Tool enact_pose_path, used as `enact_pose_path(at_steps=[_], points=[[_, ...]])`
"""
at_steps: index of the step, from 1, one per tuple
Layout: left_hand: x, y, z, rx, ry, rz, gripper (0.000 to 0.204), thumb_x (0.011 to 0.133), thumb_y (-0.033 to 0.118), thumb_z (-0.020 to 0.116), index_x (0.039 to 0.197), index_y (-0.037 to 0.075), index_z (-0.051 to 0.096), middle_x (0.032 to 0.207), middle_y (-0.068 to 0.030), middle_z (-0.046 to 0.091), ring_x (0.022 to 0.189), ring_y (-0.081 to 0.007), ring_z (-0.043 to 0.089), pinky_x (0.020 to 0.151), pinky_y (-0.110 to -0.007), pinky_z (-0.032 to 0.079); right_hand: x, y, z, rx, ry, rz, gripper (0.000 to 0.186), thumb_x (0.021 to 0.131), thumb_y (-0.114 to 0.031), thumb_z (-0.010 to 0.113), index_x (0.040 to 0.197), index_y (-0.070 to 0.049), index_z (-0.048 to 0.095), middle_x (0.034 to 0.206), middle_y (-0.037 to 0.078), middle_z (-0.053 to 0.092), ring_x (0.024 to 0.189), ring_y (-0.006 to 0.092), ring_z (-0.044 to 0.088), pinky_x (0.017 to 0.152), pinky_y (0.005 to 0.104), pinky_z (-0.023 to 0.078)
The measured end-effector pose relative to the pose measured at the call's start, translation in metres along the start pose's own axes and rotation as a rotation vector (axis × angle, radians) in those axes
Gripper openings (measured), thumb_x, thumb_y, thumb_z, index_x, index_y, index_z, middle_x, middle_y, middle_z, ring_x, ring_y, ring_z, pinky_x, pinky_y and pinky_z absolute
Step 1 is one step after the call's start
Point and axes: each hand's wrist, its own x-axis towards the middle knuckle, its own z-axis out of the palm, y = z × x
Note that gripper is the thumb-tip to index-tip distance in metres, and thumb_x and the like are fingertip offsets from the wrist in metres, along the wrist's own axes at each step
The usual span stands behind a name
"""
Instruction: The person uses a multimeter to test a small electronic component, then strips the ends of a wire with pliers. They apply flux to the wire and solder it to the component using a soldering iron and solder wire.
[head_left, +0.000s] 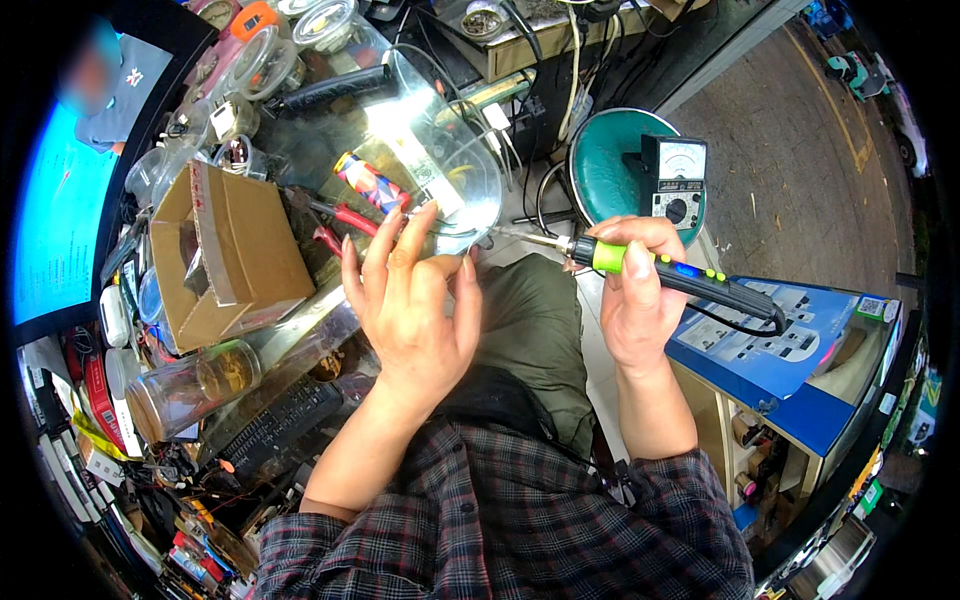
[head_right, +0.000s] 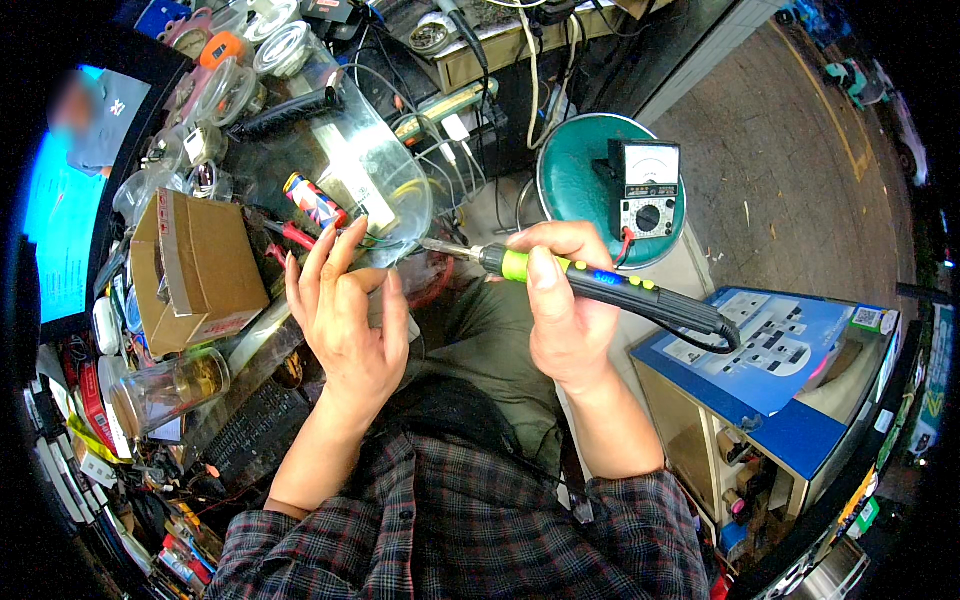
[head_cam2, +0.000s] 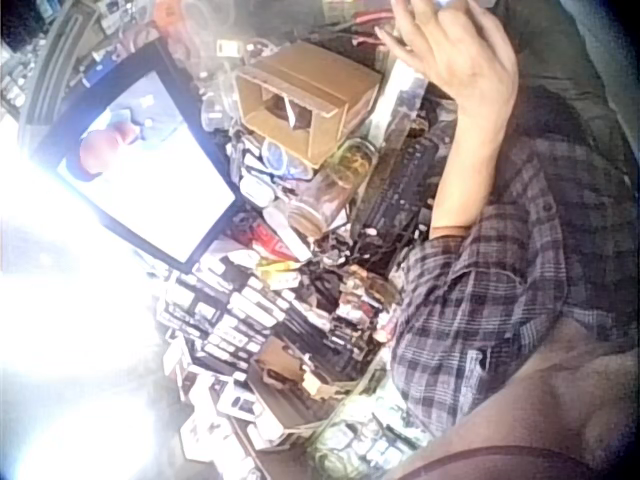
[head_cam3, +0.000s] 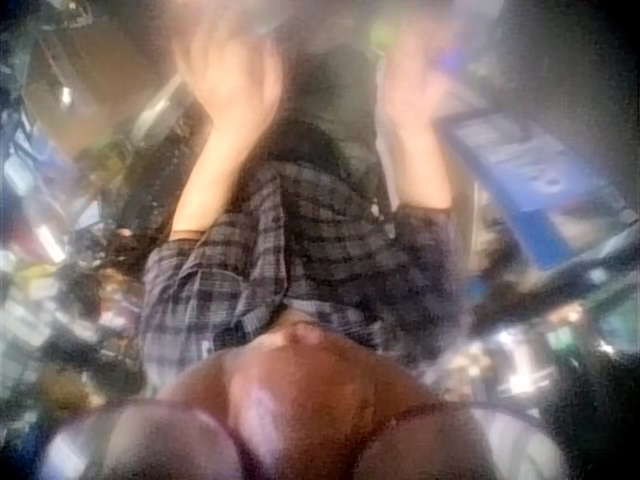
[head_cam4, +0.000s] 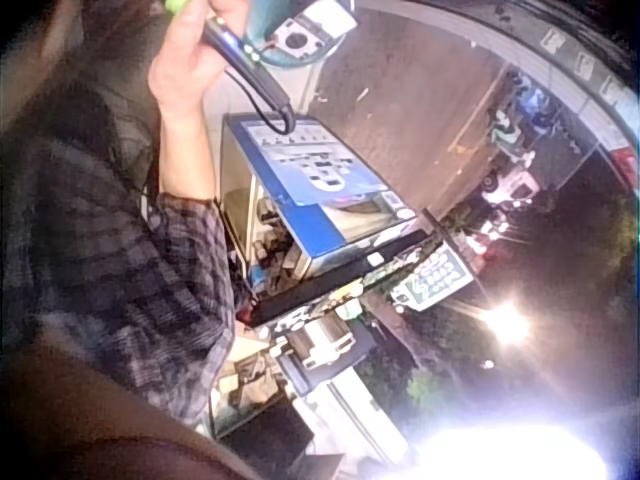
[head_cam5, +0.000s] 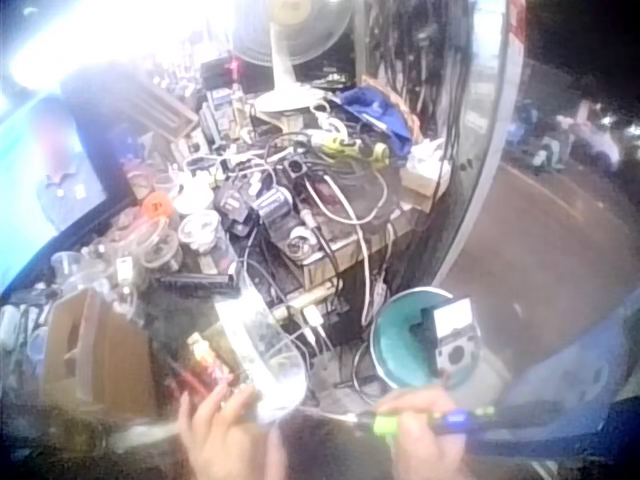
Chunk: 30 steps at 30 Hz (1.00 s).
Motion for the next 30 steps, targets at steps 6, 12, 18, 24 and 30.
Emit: enact_pose_path(at_steps=[6,12,18,24,30], points=[[0.001,0.001,0.001,0.017,0.002,-0.009,0.012,0.091,0.010,0.075,0.098,0.008,0.065,0.146,-0.0127,0.066,0.145,-0.0372,0.052,0.125,-0.058,0.024,0.001,0.001,0.003,0.007,-0.017,-0.014,0.023,0.109,-0.021,0.061,0.114,0.002,0.063,0.108,0.010,0.067,0.086,0.0132,0.065,0.078,0.0327,0.061],[0.001,0.002,0.002,0.026,0.001,0.007,0.012,0.090,0.009,0.075,0.098,0.008,0.065,0.146,-0.0129,0.066,0.144,-0.0382,0.053,0.124,-0.058,0.026,-0.001,0.004,-0.001,-0.021,-0.031,-0.023,0.023,0.108,-0.019,0.060,0.114,0.003,0.063,0.107,0.011,0.068,0.088,0.0142,0.065,0.080,0.0316,0.058],[0.001,0.001,0.002,0.015,0.008,0.002,0.013,0.090,0.009,0.074,0.098,0.008,0.064,0.146,-0.0132,0.066,0.144,-0.0385,0.053,0.124,-0.057,0.027,-0.002,0.012,-0.007,-0.112,-0.075,-0.065,0.021,0.105,-0.018,0.062,0.113,0.002,0.063,0.106,0.010,0.068,0.088,0.0138,0.061,0.081,0.0298,0.050],[0.001,0.001,0.002,0.018,0.012,0.004,0.013,0.090,0.008,0.074,0.098,0.008,0.064,0.146,-0.0132,0.066,0.144,-0.0389,0.053,0.124,-0.057,0.028,-0.002,0.004,-0.003,-0.111,-0.092,-0.055,0.024,0.103,-0.020,0.062,0.113,0.002,0.061,0.103,0.013,0.068,0.088,0.0157,0.059,0.081,0.0315,0.048],[0.001,0.001,0.002,0.017,0.011,0.004,0.013,0.090,0.009,0.074,0.098,0.008,0.064,0.146,-0.0134,0.066,0.144,-0.0389,0.053,0.123,-0.057,0.029,-0.003,0.002,-0.005,-0.150,-0.115,-0.036,0.028,0.102,-0.024,0.061,0.112,0.001,0.058,0.101,0.019,0.066,0.092,0.0220,0.060,0.085,0.0367,0.048]])
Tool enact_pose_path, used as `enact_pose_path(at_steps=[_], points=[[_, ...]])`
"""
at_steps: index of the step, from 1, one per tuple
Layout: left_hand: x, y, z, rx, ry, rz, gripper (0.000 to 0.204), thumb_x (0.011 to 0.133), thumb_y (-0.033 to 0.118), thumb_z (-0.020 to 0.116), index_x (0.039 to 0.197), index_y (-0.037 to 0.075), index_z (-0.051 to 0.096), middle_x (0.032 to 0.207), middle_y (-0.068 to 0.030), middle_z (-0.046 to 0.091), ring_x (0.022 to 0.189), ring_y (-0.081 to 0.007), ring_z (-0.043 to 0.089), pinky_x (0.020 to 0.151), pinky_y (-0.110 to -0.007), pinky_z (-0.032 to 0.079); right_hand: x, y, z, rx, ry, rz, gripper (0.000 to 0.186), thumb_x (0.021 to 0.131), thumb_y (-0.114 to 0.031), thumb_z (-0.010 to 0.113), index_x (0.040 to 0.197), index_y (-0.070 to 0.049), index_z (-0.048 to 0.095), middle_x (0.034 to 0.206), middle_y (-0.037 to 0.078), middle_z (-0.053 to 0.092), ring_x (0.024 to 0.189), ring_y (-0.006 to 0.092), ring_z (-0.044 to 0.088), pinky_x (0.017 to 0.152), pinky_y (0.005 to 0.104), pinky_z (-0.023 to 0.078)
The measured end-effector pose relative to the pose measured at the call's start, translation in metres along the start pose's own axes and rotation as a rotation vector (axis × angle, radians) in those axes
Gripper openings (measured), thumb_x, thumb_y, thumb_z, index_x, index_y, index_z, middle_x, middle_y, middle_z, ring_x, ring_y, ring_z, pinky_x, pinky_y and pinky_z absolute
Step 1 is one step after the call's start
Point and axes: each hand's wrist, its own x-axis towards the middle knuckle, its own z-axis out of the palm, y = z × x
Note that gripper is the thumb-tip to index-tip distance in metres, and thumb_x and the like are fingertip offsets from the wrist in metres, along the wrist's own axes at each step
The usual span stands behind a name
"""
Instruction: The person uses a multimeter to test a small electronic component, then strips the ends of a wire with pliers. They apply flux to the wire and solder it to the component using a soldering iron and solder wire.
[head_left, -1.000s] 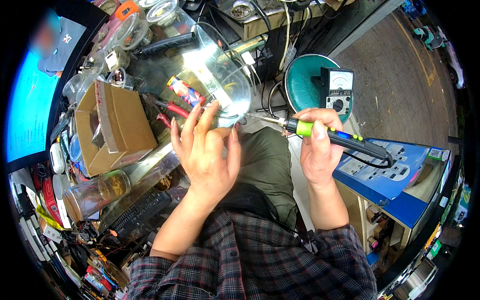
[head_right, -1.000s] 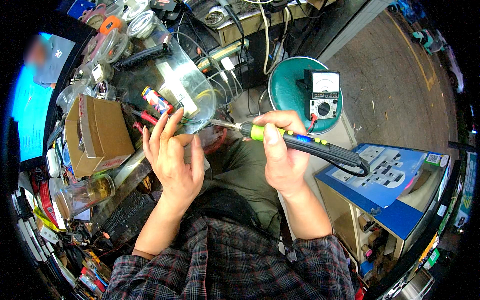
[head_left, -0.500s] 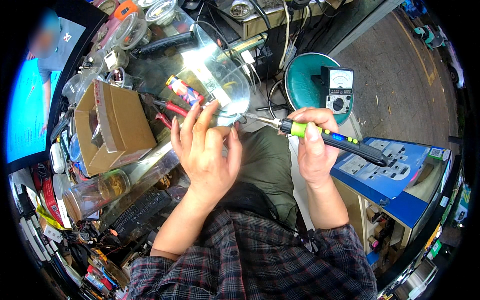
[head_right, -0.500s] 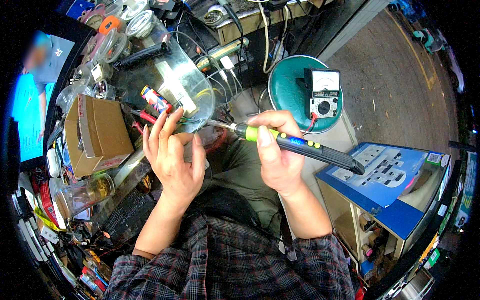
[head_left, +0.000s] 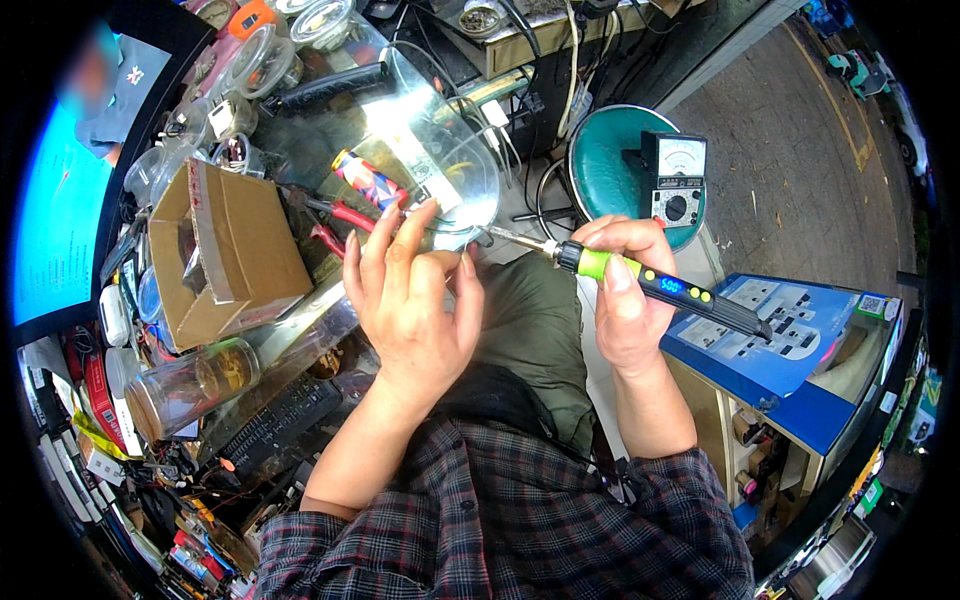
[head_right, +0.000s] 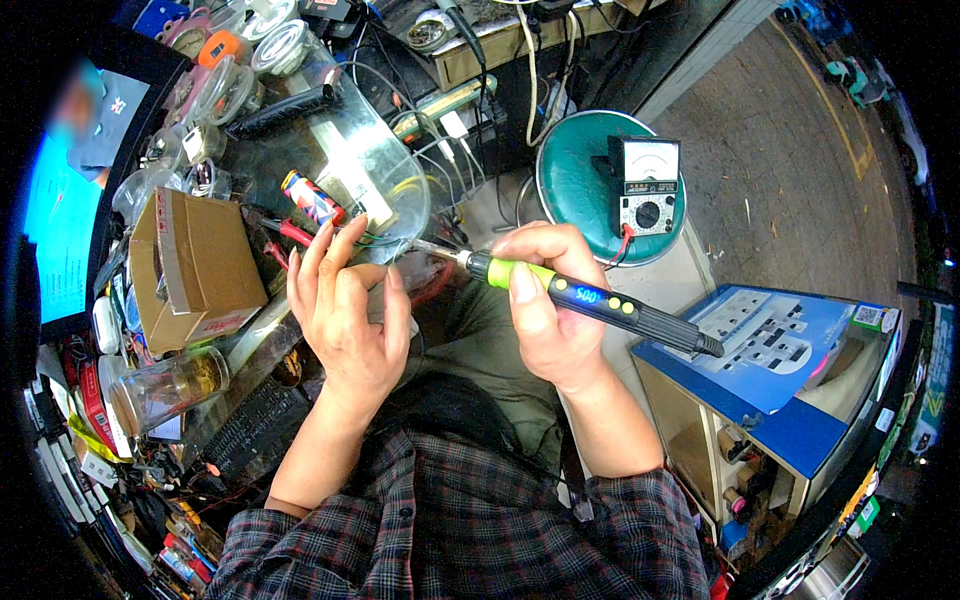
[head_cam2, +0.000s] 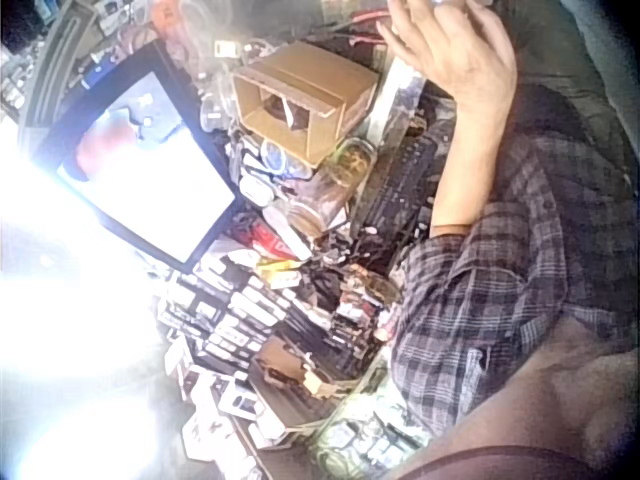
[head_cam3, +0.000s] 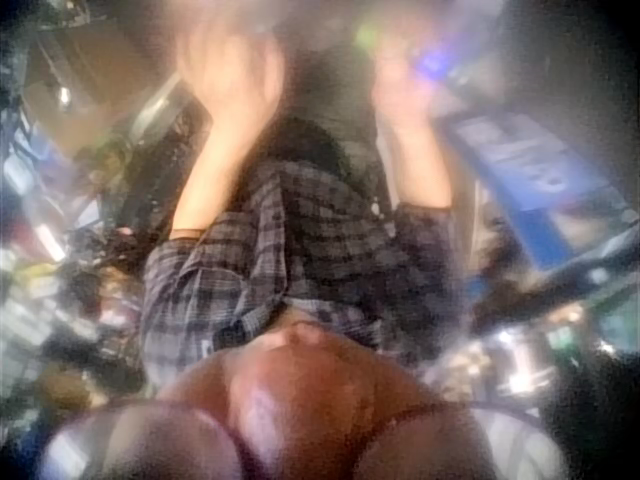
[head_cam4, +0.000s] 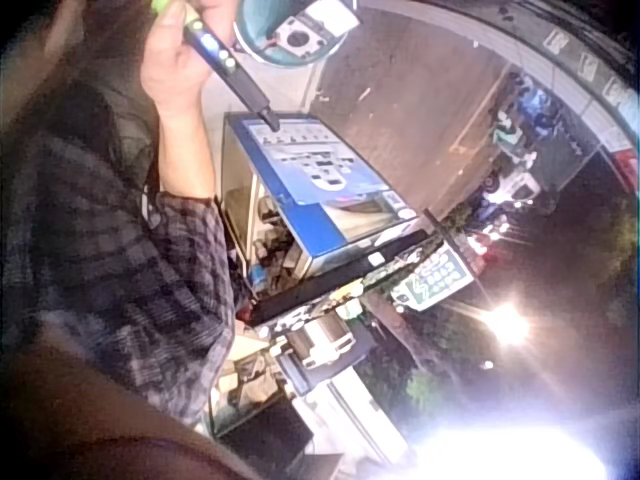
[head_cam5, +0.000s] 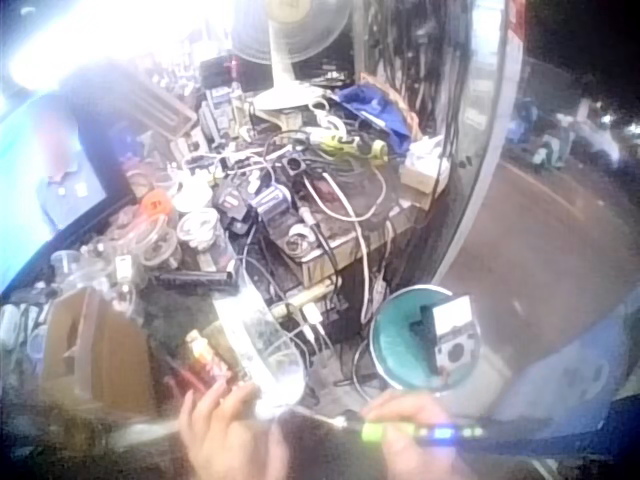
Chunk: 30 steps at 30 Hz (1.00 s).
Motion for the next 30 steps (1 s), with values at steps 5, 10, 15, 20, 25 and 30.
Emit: enact_pose_path(at_steps=[5,10,15,20,25,30], points=[[-0.0006,-0.0007,-0.0001,-0.002,-0.004,-0.003,0.013,0.090,0.009,0.074,0.098,0.008,0.064,0.146,-0.0136,0.066,0.145,-0.0392,0.052,0.124,-0.058,0.029,-0.0009,0.0004,0.0006,-0.018,0.011,0.001,0.028,0.101,-0.024,0.061,0.112,0.001,0.059,0.101,0.019,0.066,0.092,0.0222,0.060,0.084,0.0366,0.048],[-0.0002,-0.0003,-0.0001,-0.003,-0.001,-0.001,0.014,0.089,0.008,0.075,0.097,0.008,0.064,0.146,-0.0134,0.066,0.145,-0.0391,0.052,0.124,-0.058,0.029,-0.0001,-0.0007,0.0013,0.011,0.006,0.002,0.027,0.101,-0.023,0.061,0.112,0.001,0.059,0.100,0.019,0.066,0.092,0.0225,0.061,0.084,0.0367,0.048],[0.0001,-0.0007,-0.0004,-0.003,-0.006,0.001,0.014,0.088,0.008,0.075,0.097,0.008,0.064,0.146,-0.0133,0.066,0.145,-0.0392,0.052,0.124,-0.058,0.029,-0.0008,-0.0020,0.0010,0.008,0.004,0.005,0.026,0.101,-0.023,0.061,0.111,0.001,0.059,0.101,0.016,0.065,0.093,0.0232,0.061,0.085,0.0375,0.049],[-0.0006,-0.0007,0.0000,0.000,-0.004,0.001,0.014,0.088,0.008,0.075,0.097,0.008,0.064,0.147,-0.0132,0.066,0.145,-0.0392,0.052,0.124,-0.058,0.029,-0.0010,-0.0023,0.0033,0.009,0.008,0.001,0.027,0.100,-0.024,0.061,0.111,0.001,0.059,0.102,0.014,0.063,0.095,0.0239,0.062,0.086,0.0382,0.049],[-0.0004,-0.0005,-0.0005,0.002,-0.005,0.000,0.014,0.088,0.008,0.075,0.097,0.008,0.064,0.147,-0.0130,0.066,0.145,-0.0392,0.052,0.124,-0.058,0.029,-0.0019,-0.0024,0.0035,0.012,0.011,0.016,0.027,0.100,-0.024,0.061,0.111,0.001,0.059,0.102,0.014,0.063,0.095,0.0239,0.062,0.085,0.0381,0.049],[-0.0003,-0.0005,-0.0007,0.002,-0.004,0.002,0.014,0.087,0.008,0.075,0.096,0.008,0.064,0.146,-0.0129,0.066,0.144,-0.0391,0.052,0.124,-0.057,0.029,-0.0023,-0.0018,0.0032,0.003,0.019,0.008,0.027,0.101,-0.024,0.061,0.111,0.001,0.059,0.102,0.015,0.063,0.095,0.0240,0.061,0.085,0.0378,0.049]])
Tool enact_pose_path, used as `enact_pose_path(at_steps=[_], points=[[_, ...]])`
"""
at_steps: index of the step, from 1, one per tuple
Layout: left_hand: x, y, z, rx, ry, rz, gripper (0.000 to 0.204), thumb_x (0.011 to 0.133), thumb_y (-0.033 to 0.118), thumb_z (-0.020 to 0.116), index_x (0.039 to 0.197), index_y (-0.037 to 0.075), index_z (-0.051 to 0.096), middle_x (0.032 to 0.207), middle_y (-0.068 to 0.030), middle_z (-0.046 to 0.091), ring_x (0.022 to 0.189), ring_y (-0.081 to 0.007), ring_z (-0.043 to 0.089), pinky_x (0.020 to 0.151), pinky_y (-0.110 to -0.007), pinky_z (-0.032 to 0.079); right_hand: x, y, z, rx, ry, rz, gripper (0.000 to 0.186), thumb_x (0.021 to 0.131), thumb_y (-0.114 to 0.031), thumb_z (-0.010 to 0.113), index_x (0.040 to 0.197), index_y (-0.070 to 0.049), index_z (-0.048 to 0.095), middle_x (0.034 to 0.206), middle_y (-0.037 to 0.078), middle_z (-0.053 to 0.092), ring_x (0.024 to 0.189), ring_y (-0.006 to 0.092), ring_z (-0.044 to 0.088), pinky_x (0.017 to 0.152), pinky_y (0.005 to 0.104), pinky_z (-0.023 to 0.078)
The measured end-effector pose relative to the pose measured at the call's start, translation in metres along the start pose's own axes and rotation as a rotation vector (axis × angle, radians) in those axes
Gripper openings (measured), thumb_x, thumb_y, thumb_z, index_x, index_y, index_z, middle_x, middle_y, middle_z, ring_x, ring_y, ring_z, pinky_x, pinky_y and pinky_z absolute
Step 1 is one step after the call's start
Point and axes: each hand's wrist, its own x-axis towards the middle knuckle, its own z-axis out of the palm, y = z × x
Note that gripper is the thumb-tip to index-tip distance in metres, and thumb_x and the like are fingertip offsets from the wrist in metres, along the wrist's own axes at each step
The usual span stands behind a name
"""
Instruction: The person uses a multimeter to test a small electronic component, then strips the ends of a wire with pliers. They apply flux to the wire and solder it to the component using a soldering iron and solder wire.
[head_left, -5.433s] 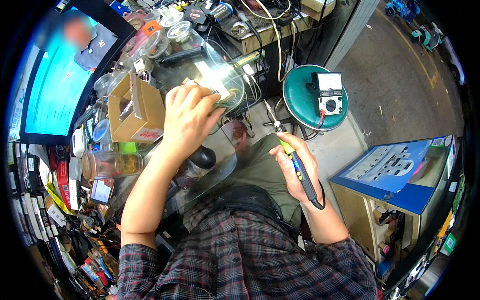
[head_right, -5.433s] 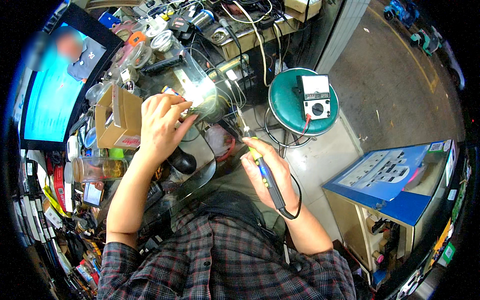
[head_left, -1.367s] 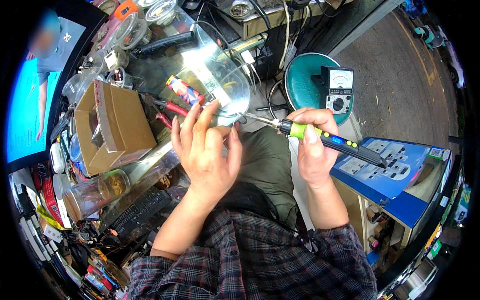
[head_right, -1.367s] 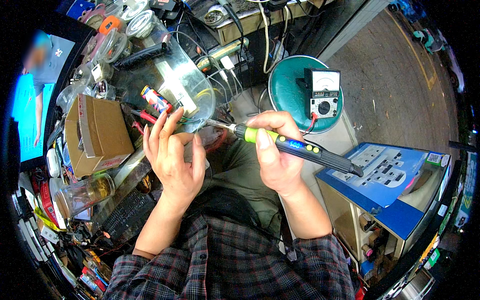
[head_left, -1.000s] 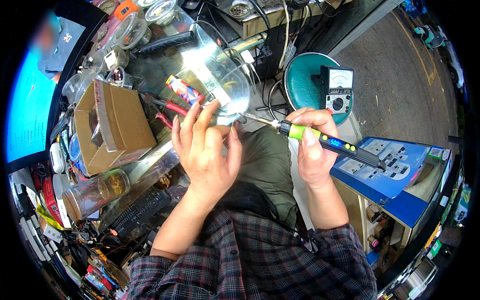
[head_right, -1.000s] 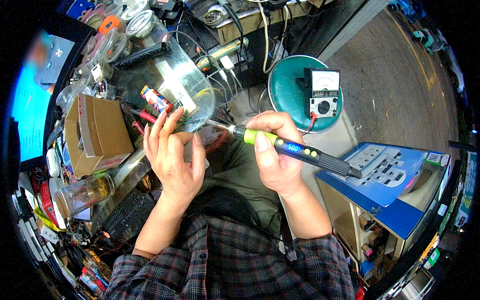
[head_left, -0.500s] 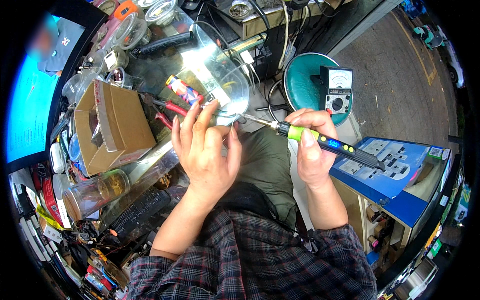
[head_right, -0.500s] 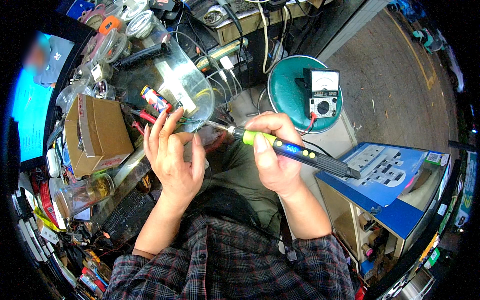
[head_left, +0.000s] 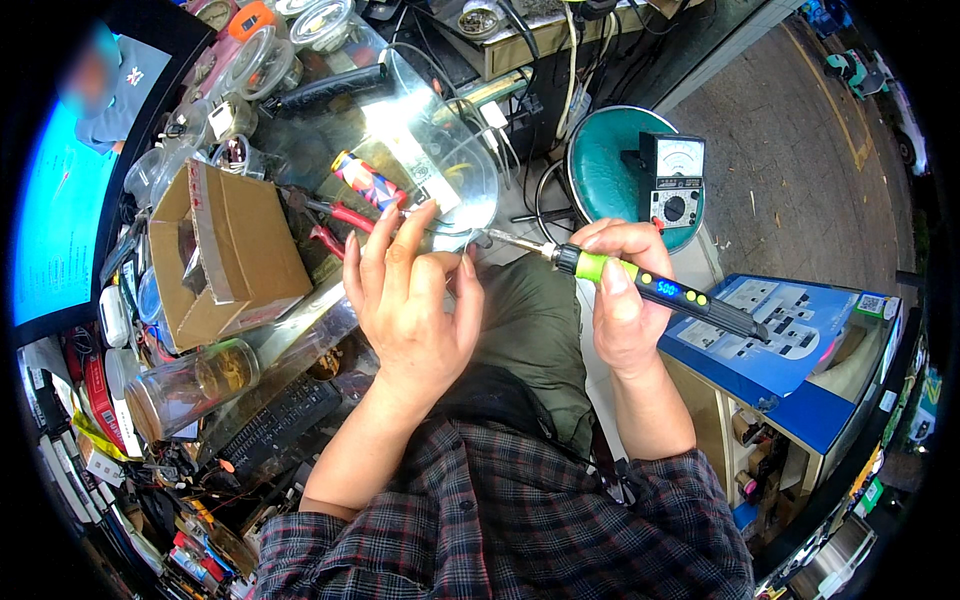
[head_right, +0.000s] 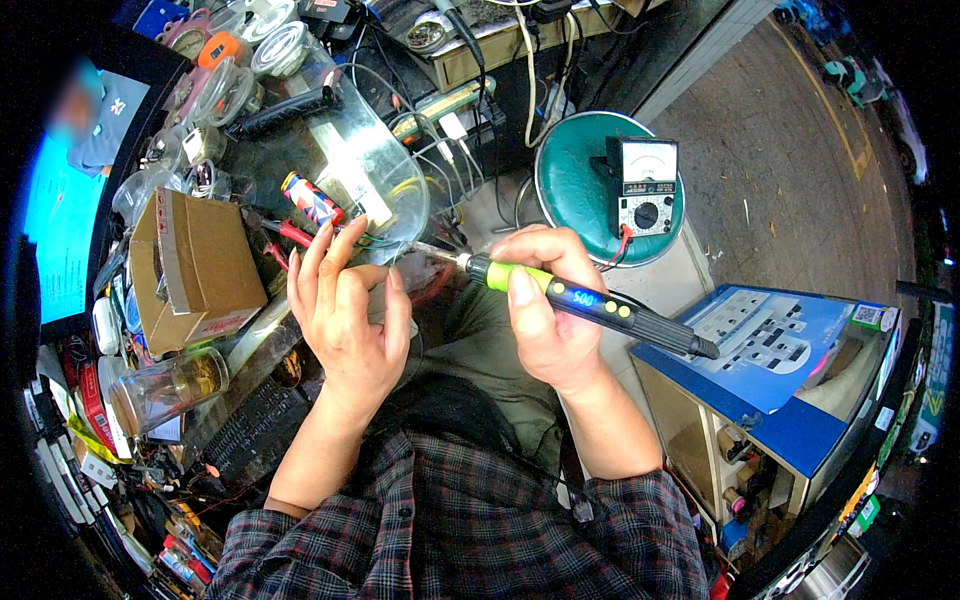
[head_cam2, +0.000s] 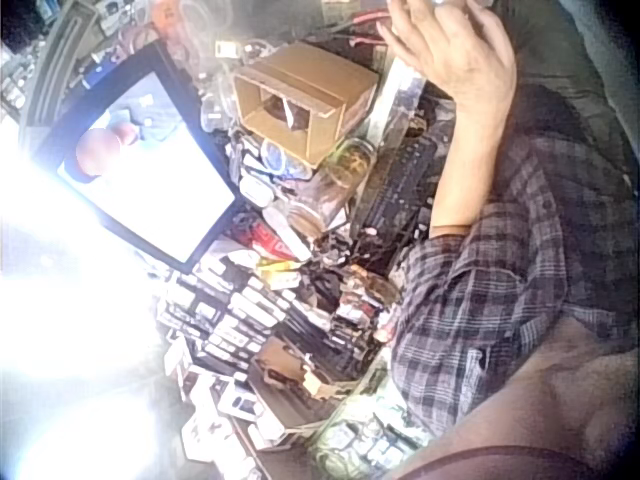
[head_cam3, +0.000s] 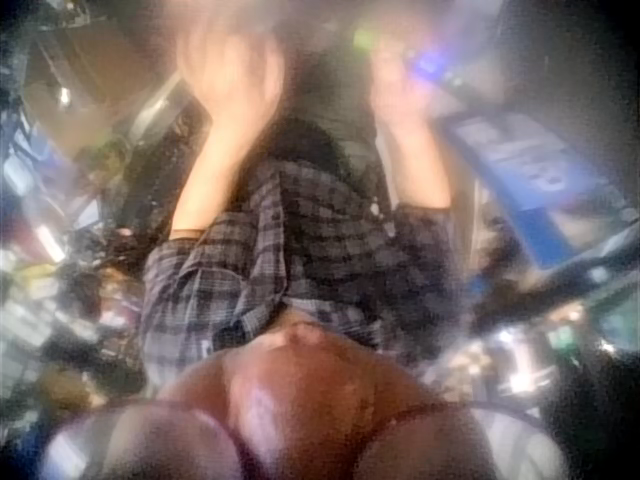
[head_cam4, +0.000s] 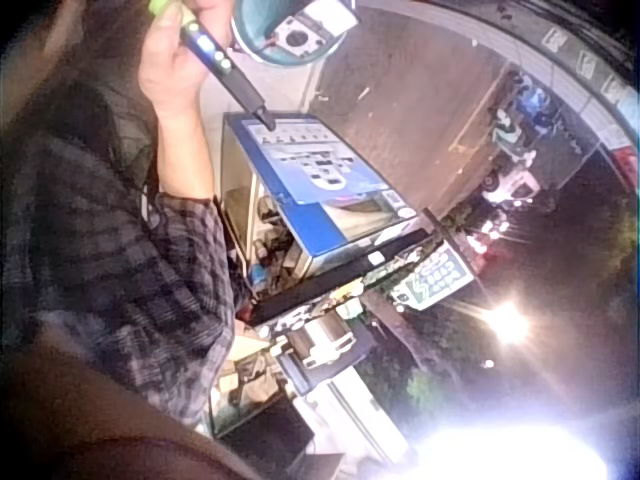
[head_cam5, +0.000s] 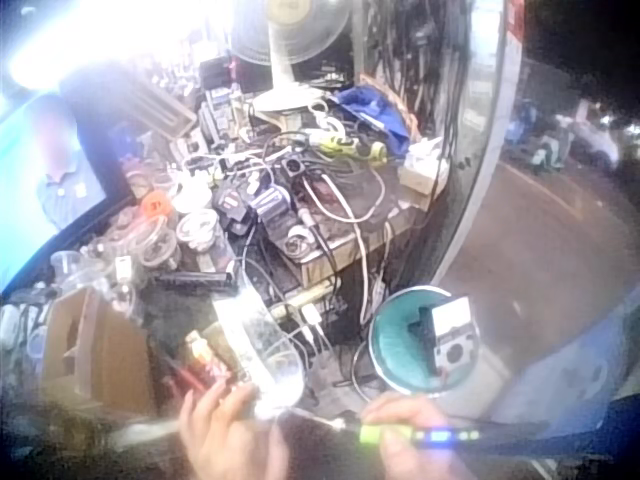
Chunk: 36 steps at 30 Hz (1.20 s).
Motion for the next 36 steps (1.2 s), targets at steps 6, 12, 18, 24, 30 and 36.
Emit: enact_pose_path(at_steps=[6,12,18,24,30,36], points=[[0.000,0.000,0.000,0.000,-0.001,-0.002,0.013,0.087,0.008,0.076,0.095,0.008,0.065,0.146,-0.0127,0.066,0.144,-0.0389,0.053,0.124,-0.057,0.029,0.000,0.000,0.000,0.002,0.002,-0.003,0.027,0.101,-0.023,0.061,0.111,0.001,0.059,0.102,0.015,0.063,0.095,0.0240,0.061,0.085,0.0380,0.049],[0.000,0.000,0.001,-0.001,0.007,0.000,0.014,0.087,0.008,0.076,0.095,0.008,0.065,0.146,-0.0125,0.066,0.144,-0.0388,0.053,0.123,-0.057,0.029,0.001,0.002,0.000,0.026,-0.009,-0.035,0.025,0.102,-0.022,0.061,0.111,0.001,0.059,0.102,0.013,0.065,0.092,0.0200,0.060,0.083,0.0351,0.049],[0.001,0.000,0.001,-0.005,0.005,0.001,0.014,0.086,0.008,0.076,0.096,0.008,0.065,0.146,-0.0124,0.066,0.144,-0.0389,0.052,0.123,-0.058,0.029,0.000,0.006,-0.001,0.039,-0.002,-0.066,0.023,0.104,-0.018,0.062,0.113,0.003,0.061,0.104,0.011,0.068,0.086,0.0133,0.059,0.080,0.0296,0.049],[0.001,0.000,0.000,-0.006,0.000,0.000,0.014,0.086,0.008,0.077,0.095,0.008,0.065,0.146,-0.0123,0.066,0.144,-0.0389,0.052,0.123,-0.058,0.029,-0.002,0.002,-0.001,0.014,0.010,0.022,0.029,0.102,-0.027,0.063,0.112,0.000,0.059,0.103,0.015,0.065,0.096,0.0225,0.061,0.087,0.0371,0.049],[0.001,-0.001,0.001,-0.006,-0.002,-0.002,0.014,0.086,0.008,0.077,0.094,0.008,0.066,0.146,-0.0131,0.066,0.144,-0.0393,0.052,0.123,-0.058,0.029,-0.003,0.003,-0.002,0.002,0.013,0.005,0.031,0.103,-0.028,0.063,0.113,0.001,0.058,0.103,0.018,0.066,0.096,0.0235,0.062,0.087,0.0379,0.050],[0.002,0.000,-0.003,-0.045,0.009,-0.001,0.013,0.087,0.009,0.077,0.094,0.006,0.066,0.146,-0.0162,0.065,0.145,-0.0412,0.052,0.123,-0.060,0.029,-0.005,0.010,-0.010,0.034,0.130,-0.040,0.030,0.103,-0.026,0.060,0.114,0.002,0.058,0.104,0.019,0.067,0.089,0.0231,0.064,0.083,0.0363,0.052]])
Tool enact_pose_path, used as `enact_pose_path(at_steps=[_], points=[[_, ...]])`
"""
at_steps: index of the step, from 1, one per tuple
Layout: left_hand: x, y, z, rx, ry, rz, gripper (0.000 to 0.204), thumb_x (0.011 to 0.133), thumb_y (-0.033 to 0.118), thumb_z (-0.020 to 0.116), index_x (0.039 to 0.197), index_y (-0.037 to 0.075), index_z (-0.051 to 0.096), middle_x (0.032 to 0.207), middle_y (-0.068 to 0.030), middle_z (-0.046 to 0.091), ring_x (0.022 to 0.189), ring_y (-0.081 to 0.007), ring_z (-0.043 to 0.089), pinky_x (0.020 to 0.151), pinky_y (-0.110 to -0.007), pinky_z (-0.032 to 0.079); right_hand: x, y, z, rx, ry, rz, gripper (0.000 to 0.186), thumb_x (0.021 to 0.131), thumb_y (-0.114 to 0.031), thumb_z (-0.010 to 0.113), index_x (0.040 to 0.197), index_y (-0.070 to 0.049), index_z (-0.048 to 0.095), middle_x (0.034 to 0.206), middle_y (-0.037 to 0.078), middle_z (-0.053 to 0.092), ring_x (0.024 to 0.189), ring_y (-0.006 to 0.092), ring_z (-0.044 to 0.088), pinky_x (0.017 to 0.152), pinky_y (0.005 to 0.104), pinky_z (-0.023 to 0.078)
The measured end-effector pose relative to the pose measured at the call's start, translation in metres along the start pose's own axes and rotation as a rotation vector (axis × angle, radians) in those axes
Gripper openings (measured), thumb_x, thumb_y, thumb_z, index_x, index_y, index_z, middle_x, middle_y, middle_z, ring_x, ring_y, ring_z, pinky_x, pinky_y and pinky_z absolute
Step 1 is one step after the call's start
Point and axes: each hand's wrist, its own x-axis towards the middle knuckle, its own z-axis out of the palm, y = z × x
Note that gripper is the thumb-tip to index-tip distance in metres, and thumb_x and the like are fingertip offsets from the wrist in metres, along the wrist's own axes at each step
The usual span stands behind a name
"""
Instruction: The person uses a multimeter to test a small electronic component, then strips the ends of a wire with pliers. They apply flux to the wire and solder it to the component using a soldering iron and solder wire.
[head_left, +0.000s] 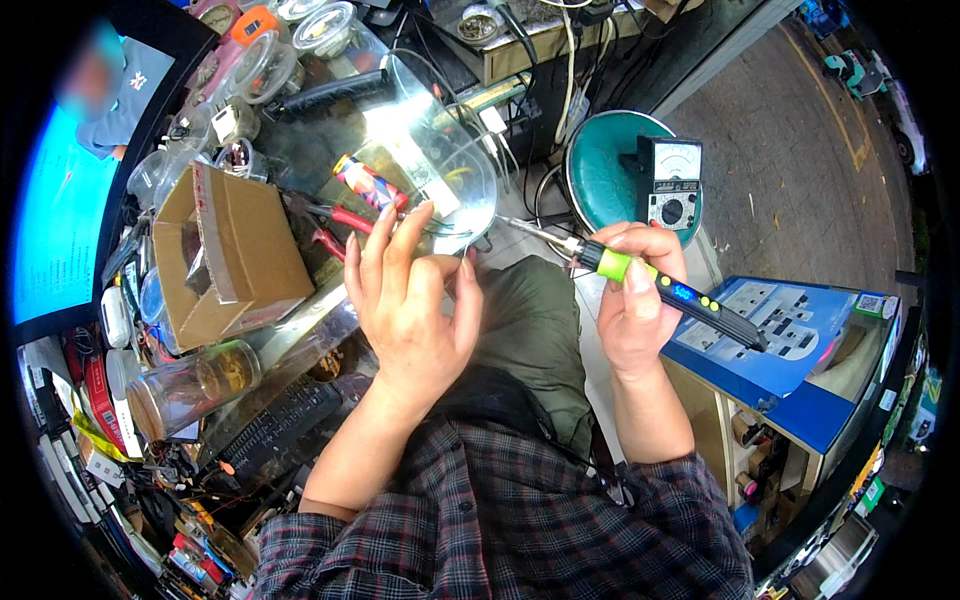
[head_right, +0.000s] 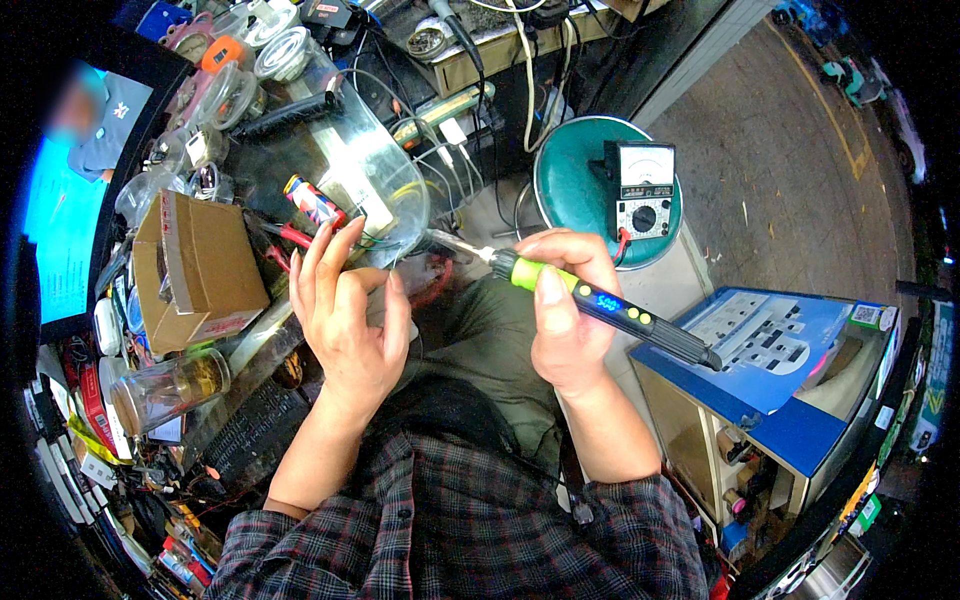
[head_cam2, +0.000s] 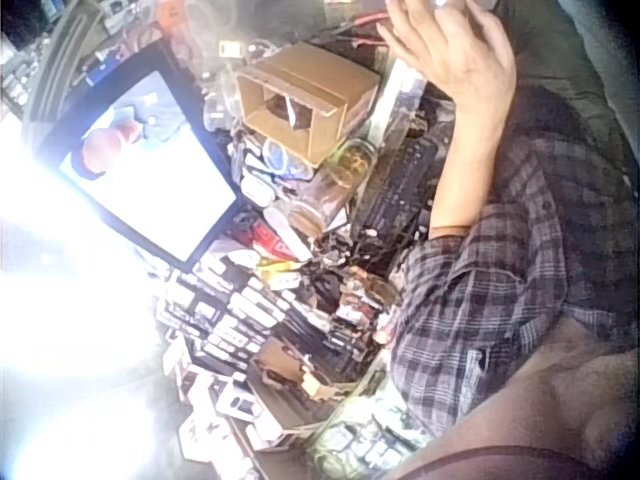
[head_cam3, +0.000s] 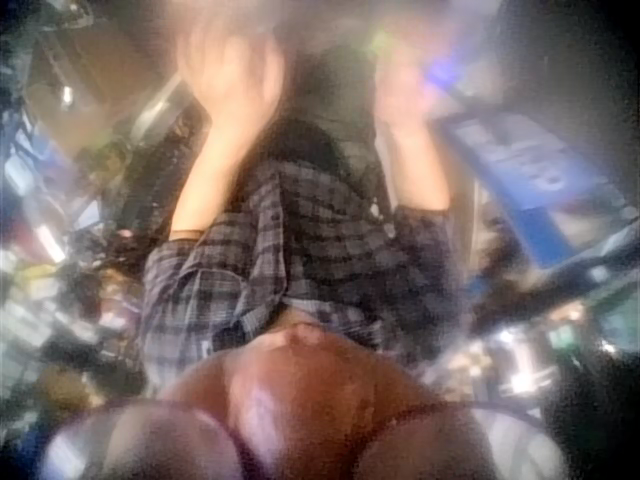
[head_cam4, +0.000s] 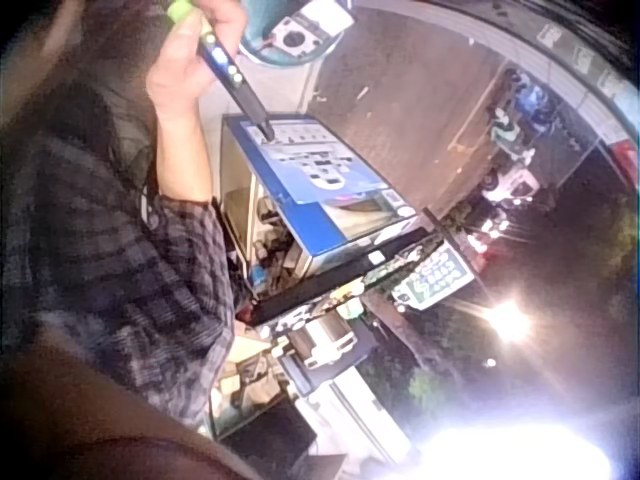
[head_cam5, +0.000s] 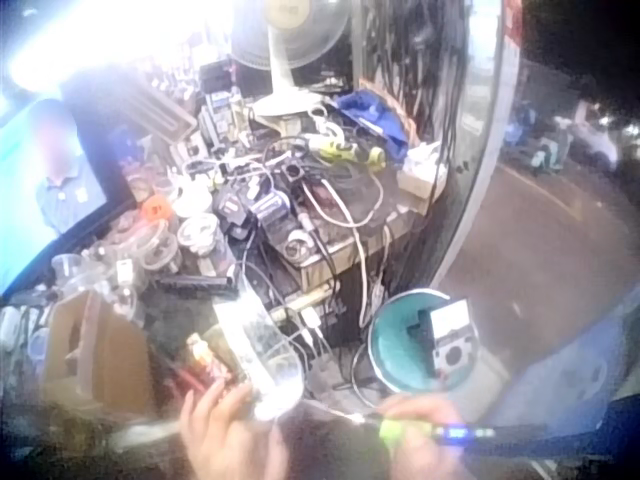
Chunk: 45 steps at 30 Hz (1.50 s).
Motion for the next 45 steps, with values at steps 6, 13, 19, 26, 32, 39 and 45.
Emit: enact_pose_path(at_steps=[6,13,19,26,32,39,45], points=[[-0.003,-0.005,-0.013,-0.173,0.049,0.018,0.011,0.089,0.001,0.074,0.096,0.002,0.065,0.141,-0.0206,0.065,0.143,-0.0455,0.052,0.119,-0.056,0.037,-0.006,-0.011,0.000,0.118,0.059,-0.021,0.031,0.104,-0.025,0.061,0.120,0.002,0.058,0.109,0.016,0.065,0.087,0.0194,0.065,0.075,0.0311,0.052],[0.033,-0.005,-0.064,-0.268,0.208,0.093,0.009,0.099,-0.006,0.069,0.108,-0.003,0.068,0.119,-0.0197,0.074,0.112,-0.0279,0.071,0.102,-0.038,0.054,-0.012,-0.047,-0.014,-0.211,0.041,-0.451,0.049,0.106,-0.035,0.067,0.141,-0.006,0.050,0.112,0.016,0.053,0.080,0.0261,0.070,0.070,0.0384,0.059],[0.099,-0.008,-0.083,0.116,0.550,0.269,0.014,0.092,-0.004,0.080,0.105,-0.001,0.078,0.112,-0.0165,0.077,0.109,-0.0271,0.071,0.101,-0.038,0.054,0.010,-0.030,-0.042,-0.724,-0.023,-0.515,0.037,0.102,-0.019,0.073,0.133,-0.003,0.062,0.107,0.016,0.065,0.095,0.0273,0.068,0.088,0.0380,0.055],[0.102,-0.003,-0.080,0.045,0.303,0.320,0.011,0.090,0.000,0.078,0.099,0.001,0.073,0.095,-0.0126,0.074,0.087,-0.0287,0.070,0.079,-0.036,0.055,-0.017,-0.007,-0.040,-0.324,0.008,-0.014,0.026,0.101,-0.004,0.067,0.126,0.002,0.066,0.109,0.015,0.069,0.092,0.0191,0.070,0.083,0.0321,0.054],[0.028,0.000,-0.038,0.031,0.037,0.279,0.020,0.080,0.000,0.085,0.097,0.006,0.076,0.081,-0.0075,0.059,0.075,-0.0268,0.058,0.071,-0.040,0.044,-0.013,-0.024,-0.020,0.013,-0.099,0.011,0.029,0.105,-0.016,0.062,0.125,0.004,0.059,0.104,0.014,0.068,0.088,0.0196,0.071,0.080,0.0326,0.057],[0.017,-0.011,-0.015,-0.023,0.047,0.222,0.017,0.080,0.007,0.085,0.088,0.009,0.070,0.082,-0.0060,0.058,0.081,-0.0289,0.056,0.081,-0.042,0.040,-0.009,-0.013,-0.007,-0.120,-0.165,-0.071,0.023,0.101,-0.015,0.069,0.116,0.002,0.064,0.091,0.012,0.071,0.080,0.0177,0.069,0.073,0.0308,0.054],[0.014,-0.015,-0.008,0.016,0.049,0.178,0.019,0.079,0.011,0.086,0.084,0.010,0.068,0.087,-0.0077,0.057,0.085,-0.0291,0.054,0.081,-0.042,0.038,-0.008,-0.012,-0.003,-0.202,-0.225,-0.096,0.025,0.103,-0.017,0.064,0.119,0.002,0.061,0.096,0.014,0.068,0.083,0.0185,0.069,0.076,0.0320,0.055]])
